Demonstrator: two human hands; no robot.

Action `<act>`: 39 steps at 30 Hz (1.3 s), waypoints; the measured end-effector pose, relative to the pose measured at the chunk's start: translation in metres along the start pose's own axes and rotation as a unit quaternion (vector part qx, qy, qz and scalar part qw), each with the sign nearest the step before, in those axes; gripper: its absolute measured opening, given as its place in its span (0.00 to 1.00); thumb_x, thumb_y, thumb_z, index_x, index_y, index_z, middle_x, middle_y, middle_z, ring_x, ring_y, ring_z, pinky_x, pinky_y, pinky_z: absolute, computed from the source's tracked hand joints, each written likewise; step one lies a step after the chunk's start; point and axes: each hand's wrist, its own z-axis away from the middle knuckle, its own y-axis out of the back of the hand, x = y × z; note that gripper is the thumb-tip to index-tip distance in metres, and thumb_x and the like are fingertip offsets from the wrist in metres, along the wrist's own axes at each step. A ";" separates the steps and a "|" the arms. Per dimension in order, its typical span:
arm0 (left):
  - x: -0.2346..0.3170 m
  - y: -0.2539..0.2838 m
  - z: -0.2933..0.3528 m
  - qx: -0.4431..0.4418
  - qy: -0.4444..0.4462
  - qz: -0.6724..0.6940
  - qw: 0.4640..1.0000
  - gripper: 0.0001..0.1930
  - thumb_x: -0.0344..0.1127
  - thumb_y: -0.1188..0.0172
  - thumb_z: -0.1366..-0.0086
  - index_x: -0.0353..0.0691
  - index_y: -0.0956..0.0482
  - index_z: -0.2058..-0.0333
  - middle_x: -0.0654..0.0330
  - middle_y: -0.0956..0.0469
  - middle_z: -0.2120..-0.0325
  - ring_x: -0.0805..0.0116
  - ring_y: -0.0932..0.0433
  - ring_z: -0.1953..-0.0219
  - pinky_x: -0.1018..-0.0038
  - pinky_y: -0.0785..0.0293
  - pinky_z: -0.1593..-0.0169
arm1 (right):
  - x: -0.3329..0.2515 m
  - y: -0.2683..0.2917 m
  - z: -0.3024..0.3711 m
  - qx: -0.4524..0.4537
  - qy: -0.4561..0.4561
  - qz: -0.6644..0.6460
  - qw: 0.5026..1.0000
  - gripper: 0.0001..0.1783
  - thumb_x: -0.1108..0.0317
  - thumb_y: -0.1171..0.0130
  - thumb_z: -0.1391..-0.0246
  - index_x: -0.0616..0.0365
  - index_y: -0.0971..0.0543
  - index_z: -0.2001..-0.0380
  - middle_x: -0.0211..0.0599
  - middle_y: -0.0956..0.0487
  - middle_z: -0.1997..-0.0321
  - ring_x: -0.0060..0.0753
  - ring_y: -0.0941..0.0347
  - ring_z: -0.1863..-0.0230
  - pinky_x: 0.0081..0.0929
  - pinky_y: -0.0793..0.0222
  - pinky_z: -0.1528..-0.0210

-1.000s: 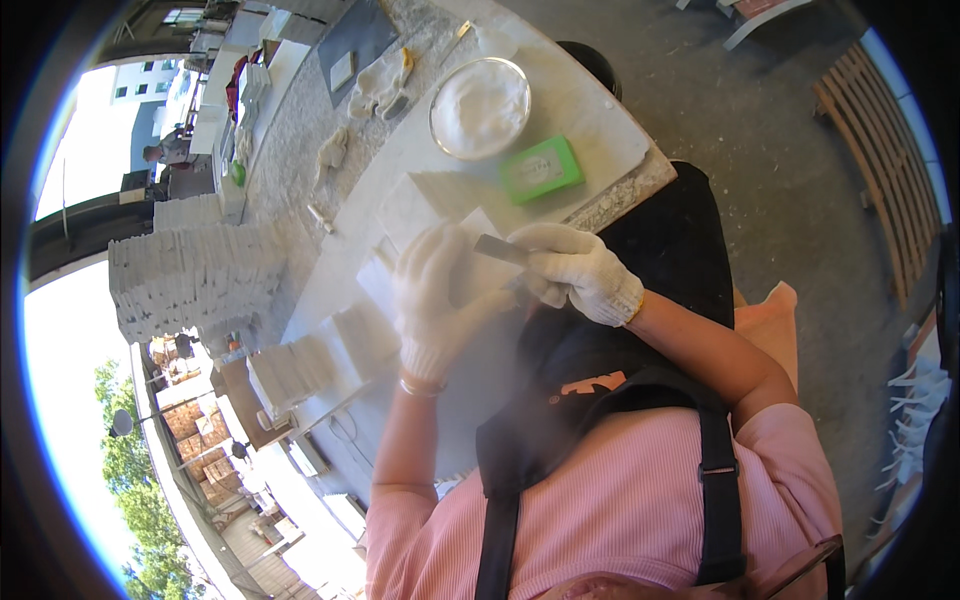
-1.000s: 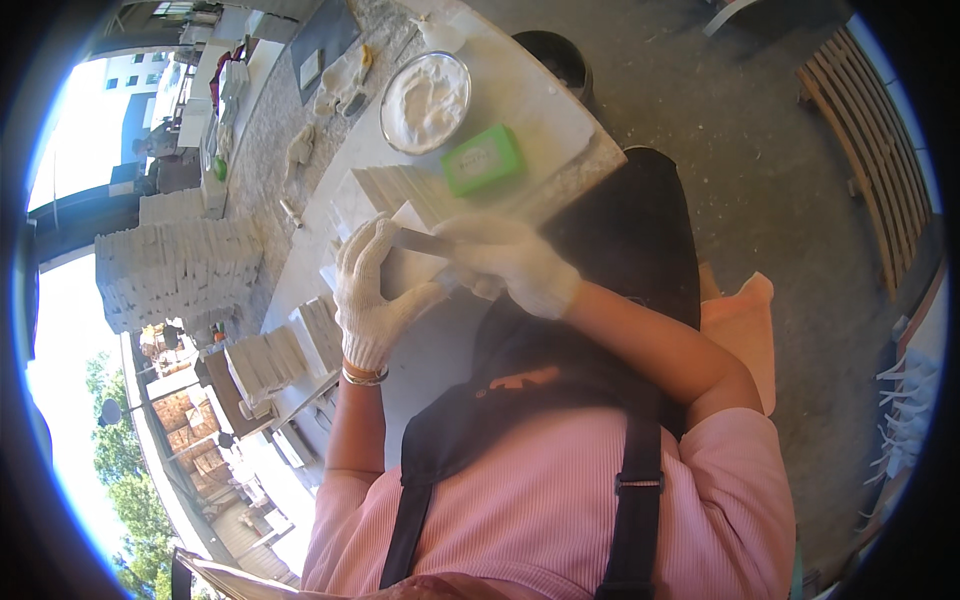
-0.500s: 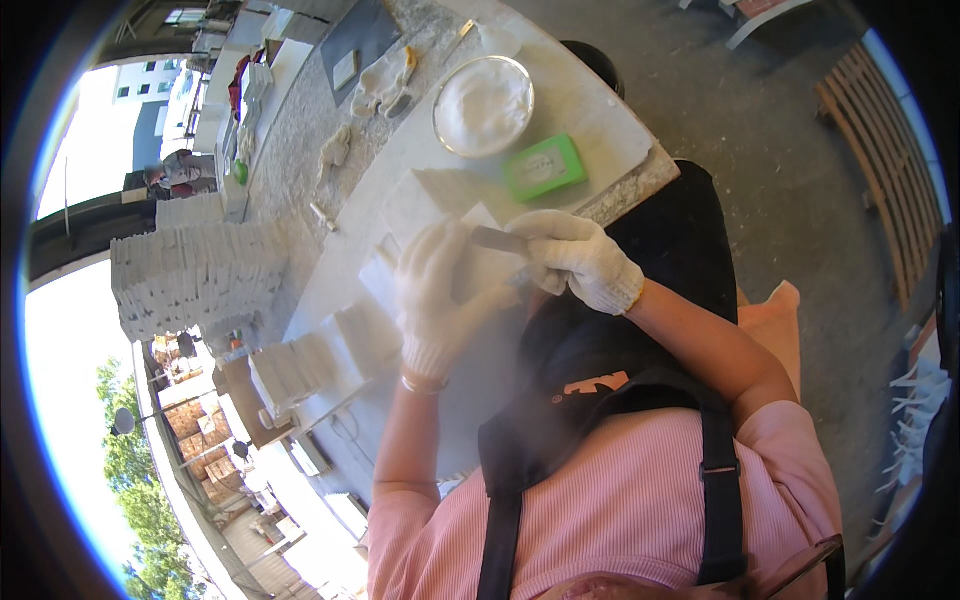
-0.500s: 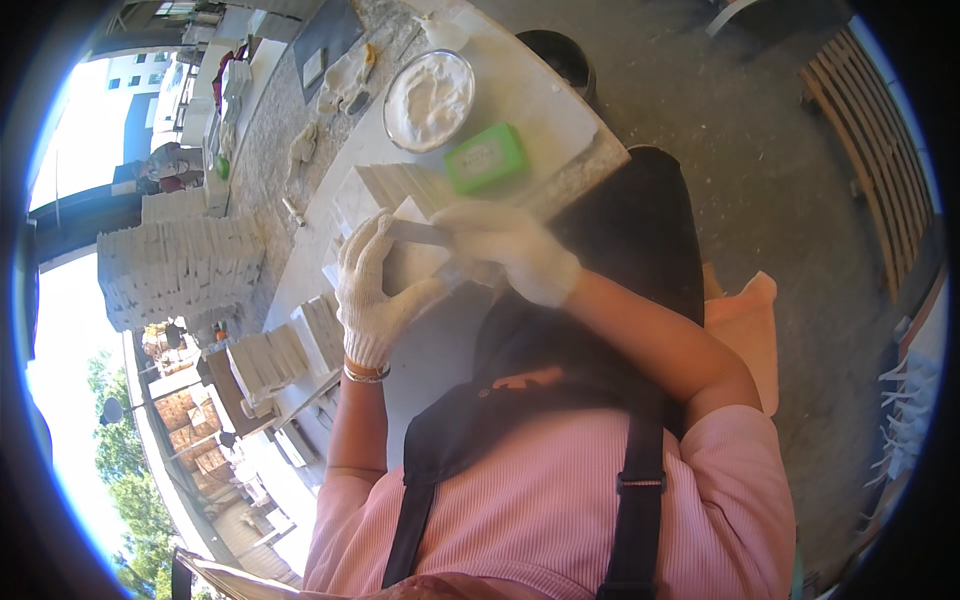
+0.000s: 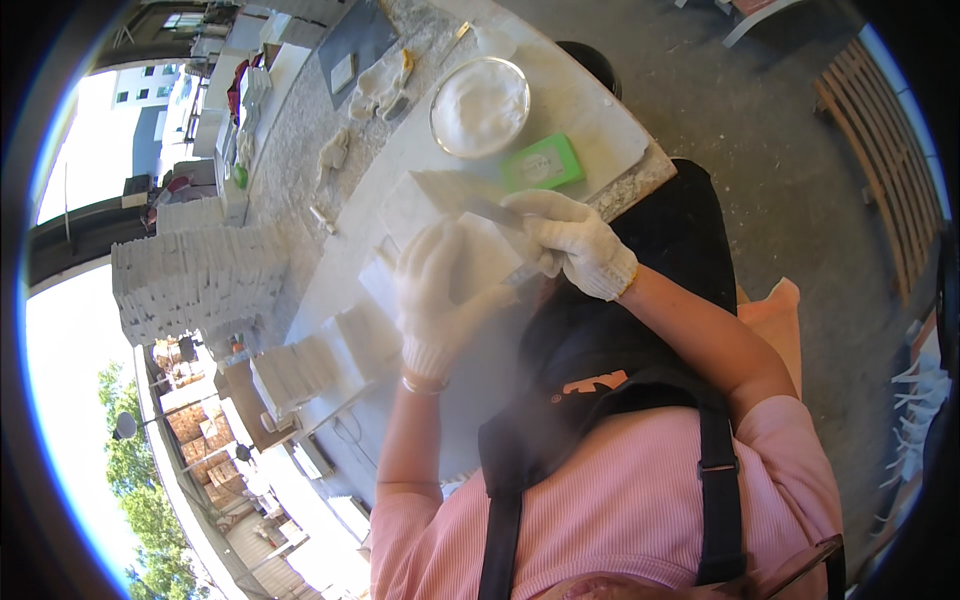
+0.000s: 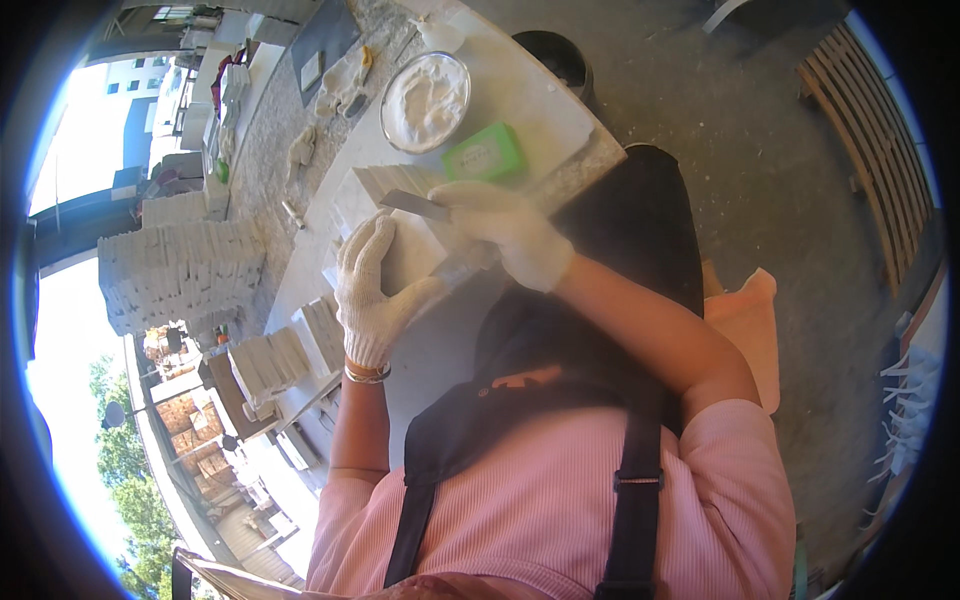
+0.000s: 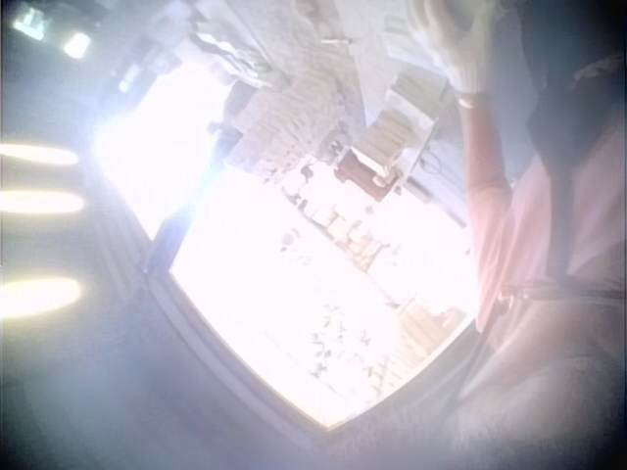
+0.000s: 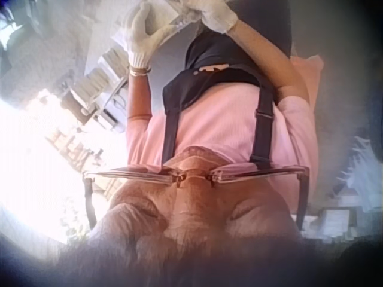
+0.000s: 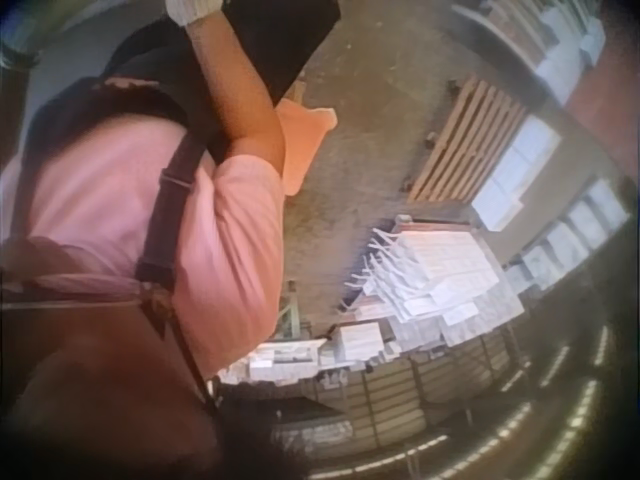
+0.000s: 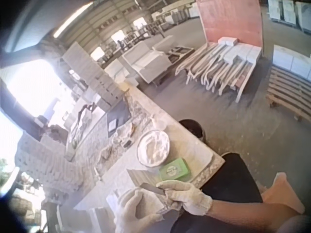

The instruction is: The person repeatedly scoops a white paste from a metal container with a small metal spatula and spreads it onto the edges of rectangular white tiles. They then use a green block to rub the edges of the tiles, repeating this cycle for multiple tiles on a workbench.

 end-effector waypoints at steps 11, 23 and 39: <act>0.001 -0.002 -0.002 0.010 -0.005 0.010 1.000 0.44 0.50 0.17 0.56 0.33 0.22 0.42 0.46 0.23 0.40 0.46 0.26 0.38 0.57 0.30 0.34 | 0.004 0.005 0.027 -0.028 -0.030 0.026 0.999 0.22 0.70 0.43 0.34 0.62 0.23 0.39 0.30 0.21 0.63 0.20 0.29 0.68 0.20 0.35 0.67; 0.000 -0.005 -0.003 0.037 -0.022 0.029 0.999 0.41 0.46 0.18 0.58 0.32 0.20 0.45 0.42 0.22 0.44 0.40 0.25 0.41 0.52 0.28 0.38 | 0.002 -0.008 0.031 -0.011 -0.073 0.037 0.997 0.21 0.71 0.43 0.35 0.63 0.22 0.40 0.32 0.20 0.64 0.20 0.32 0.72 0.18 0.38 0.69; 0.001 -0.005 0.000 0.038 -0.003 -0.020 0.999 0.41 0.48 0.18 0.57 0.35 0.20 0.44 0.46 0.22 0.42 0.46 0.24 0.39 0.55 0.29 0.36 | -0.016 -0.005 0.047 0.000 0.046 0.114 0.992 0.22 0.74 0.45 0.32 0.61 0.25 0.36 0.33 0.23 0.71 0.26 0.30 0.73 0.23 0.32 0.70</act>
